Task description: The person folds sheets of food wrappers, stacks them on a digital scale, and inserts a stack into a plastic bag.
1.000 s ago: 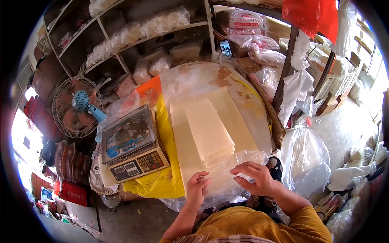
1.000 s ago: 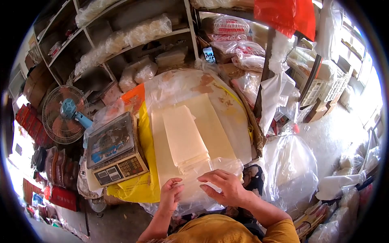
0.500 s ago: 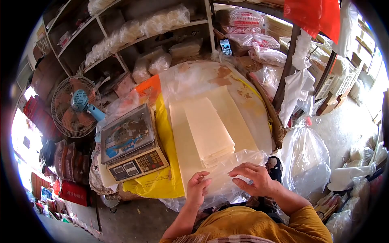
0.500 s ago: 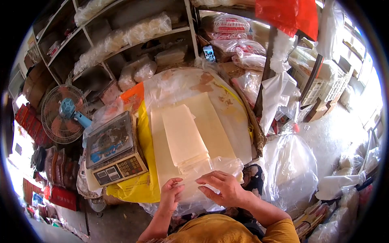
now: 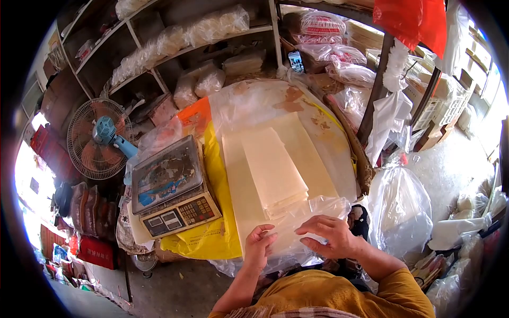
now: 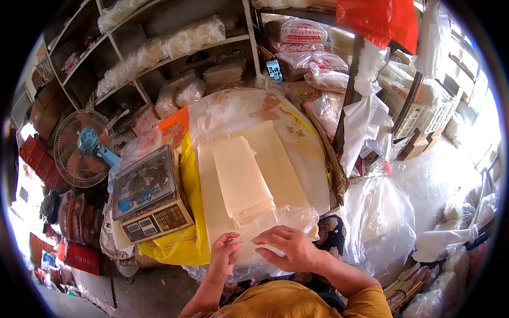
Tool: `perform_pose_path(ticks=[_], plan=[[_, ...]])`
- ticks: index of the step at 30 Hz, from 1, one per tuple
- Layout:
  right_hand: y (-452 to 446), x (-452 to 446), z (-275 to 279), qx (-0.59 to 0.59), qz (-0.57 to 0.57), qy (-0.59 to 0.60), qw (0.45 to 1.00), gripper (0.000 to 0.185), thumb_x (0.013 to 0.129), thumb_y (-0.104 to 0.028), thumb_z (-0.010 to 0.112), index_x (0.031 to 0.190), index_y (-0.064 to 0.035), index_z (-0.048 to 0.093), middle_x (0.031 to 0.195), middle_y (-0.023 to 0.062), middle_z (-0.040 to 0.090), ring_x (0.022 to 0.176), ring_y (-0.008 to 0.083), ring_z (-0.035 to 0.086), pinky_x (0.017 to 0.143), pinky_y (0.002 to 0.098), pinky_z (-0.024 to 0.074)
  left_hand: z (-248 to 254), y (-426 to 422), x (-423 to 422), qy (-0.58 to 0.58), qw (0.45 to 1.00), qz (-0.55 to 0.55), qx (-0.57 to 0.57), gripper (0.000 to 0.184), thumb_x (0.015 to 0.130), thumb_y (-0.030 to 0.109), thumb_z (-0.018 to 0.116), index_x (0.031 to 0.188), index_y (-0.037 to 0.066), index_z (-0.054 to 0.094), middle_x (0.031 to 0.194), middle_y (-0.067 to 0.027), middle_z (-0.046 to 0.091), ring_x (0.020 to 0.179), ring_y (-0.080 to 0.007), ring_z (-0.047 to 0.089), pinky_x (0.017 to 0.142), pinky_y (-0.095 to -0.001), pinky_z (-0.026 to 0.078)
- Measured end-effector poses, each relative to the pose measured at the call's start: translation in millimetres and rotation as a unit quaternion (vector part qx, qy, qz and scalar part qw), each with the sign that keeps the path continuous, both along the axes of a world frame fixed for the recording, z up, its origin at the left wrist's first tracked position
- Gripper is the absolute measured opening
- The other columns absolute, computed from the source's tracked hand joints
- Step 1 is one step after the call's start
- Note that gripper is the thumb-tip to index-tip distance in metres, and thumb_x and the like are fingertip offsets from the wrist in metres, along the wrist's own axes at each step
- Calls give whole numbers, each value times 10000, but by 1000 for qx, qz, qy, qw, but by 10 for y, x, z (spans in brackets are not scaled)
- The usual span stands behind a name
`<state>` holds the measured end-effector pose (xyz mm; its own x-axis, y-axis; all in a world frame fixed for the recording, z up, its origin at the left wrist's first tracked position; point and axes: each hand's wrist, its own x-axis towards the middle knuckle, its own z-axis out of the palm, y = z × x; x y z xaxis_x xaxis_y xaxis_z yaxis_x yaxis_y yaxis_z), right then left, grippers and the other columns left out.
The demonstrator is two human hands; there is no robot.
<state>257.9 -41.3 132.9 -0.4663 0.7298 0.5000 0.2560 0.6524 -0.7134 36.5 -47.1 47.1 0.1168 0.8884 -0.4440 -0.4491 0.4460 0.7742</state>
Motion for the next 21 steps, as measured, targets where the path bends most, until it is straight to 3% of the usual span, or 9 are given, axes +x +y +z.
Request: perform_pose_path(ticks=[4,5,7,8,10,12,14,16,21], plan=[[19,-36,7,-41,119,-67,990,415,817,-329,689,1092,-37,580,1001,171,630,904,361,610,783,407,495,19,-13,-35,-68,997,-2,31,278,802,-26,604,1064,58,567,669,57,462,440,-22,308,386,-196,220],[24,-21,-130,-138,167,-188,958,583,798,-492,647,1151,-39,552,1053,191,614,970,387,584,823,423,472,5,-19,-88,-118,992,3,54,290,797,-33,601,1071,57,567,658,55,450,437,-27,307,383,-198,219],[131,165,-594,-163,254,-396,867,577,814,-542,588,1102,-42,574,1018,189,622,940,384,586,788,438,469,45,29,-236,-194,976,60,82,348,762,-43,614,1094,47,561,629,44,397,431,-41,300,387,-199,208],[199,268,-833,-139,318,-464,815,573,847,-550,547,1086,-30,575,1014,193,621,921,390,584,775,439,472,61,88,-349,-112,986,80,95,351,762,-33,616,1100,40,558,643,35,420,459,-57,348,426,-215,271],[233,243,-490,-195,274,-452,826,518,863,-525,539,1013,-31,586,923,199,622,870,397,580,741,444,464,69,179,-503,52,984,124,117,361,762,-12,621,1114,26,552,670,18,467,516,-89,444,505,-248,399],[237,213,-384,-213,233,-411,855,453,866,-476,546,940,-31,589,851,206,616,843,401,577,725,448,460,258,193,-311,341,846,246,327,386,787,8,614,1164,9,532,736,-8,540,656,-149,535,707,-331,447],[249,199,-401,-190,194,-344,899,373,856,-403,566,868,-30,585,796,213,605,841,401,575,726,449,459,526,127,-145,482,724,144,471,414,802,40,627,1196,-12,511,886,-58,576,802,-213,583,864,-389,443],[285,123,-281,-246,213,-363,873,375,874,-415,545,870,-43,587,817,160,640,757,321,620,699,402,470,736,0,-71,481,675,-151,539,455,807,84,658,1212,-35,490,1118,-133,573,955,-279,589,978,-422,386],[420,358,-173,-357,396,-352,770,357,897,-395,581,1078,-93,641,775,66,686,657,160,642,634,283,487,477,-66,-363,77,933,-203,286,234,891,177,599,1031,-11,593,825,-77,623,720,-219,598,781,-356,481]])
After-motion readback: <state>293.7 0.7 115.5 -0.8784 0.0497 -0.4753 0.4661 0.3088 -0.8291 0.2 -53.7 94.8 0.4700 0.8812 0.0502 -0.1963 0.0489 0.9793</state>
